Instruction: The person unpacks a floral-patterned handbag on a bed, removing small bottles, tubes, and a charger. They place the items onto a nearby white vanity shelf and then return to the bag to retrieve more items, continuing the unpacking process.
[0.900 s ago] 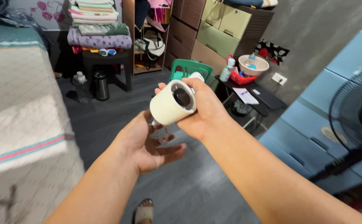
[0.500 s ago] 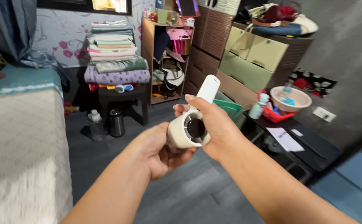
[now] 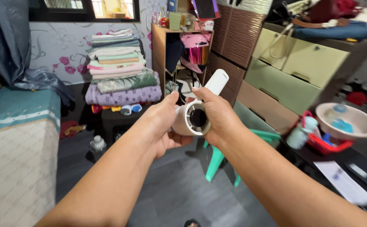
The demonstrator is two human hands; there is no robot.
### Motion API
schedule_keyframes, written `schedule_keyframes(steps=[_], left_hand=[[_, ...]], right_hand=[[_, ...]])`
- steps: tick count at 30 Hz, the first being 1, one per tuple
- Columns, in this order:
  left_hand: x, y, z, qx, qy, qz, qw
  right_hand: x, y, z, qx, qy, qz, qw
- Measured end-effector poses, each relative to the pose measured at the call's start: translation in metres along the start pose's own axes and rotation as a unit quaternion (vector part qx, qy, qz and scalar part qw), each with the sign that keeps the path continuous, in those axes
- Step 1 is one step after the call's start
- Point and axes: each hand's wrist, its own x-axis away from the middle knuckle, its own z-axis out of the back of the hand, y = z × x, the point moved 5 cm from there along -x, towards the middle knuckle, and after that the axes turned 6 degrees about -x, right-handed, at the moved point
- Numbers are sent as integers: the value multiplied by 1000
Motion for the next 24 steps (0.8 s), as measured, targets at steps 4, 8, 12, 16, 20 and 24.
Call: schedule_keyframes(steps=[4,8,12,16,20,24], left_hand=[[-99,38,-14,-19,1,-20,1000],[-191,80,-30,-54,-15,-54,997],[-265,109,-32,-2,-16,-81,997],[-334,125,-23,29,50,-94,994],[-409,148,-4,44,104,-134,985],[-490,183,35,46,119,-133,983]], right_hand=[[-106,-23,3,9,-52,39,998],[-215,-51,9,-6,-84,22,996],[-310,-67,12,-51,-74,-48,995],[-387,-76,1,-81,-146,-78,983],[-463,-82,-16,-79,-136,-79,984],[-552,-92,-42,-66,-175,-64,980]])
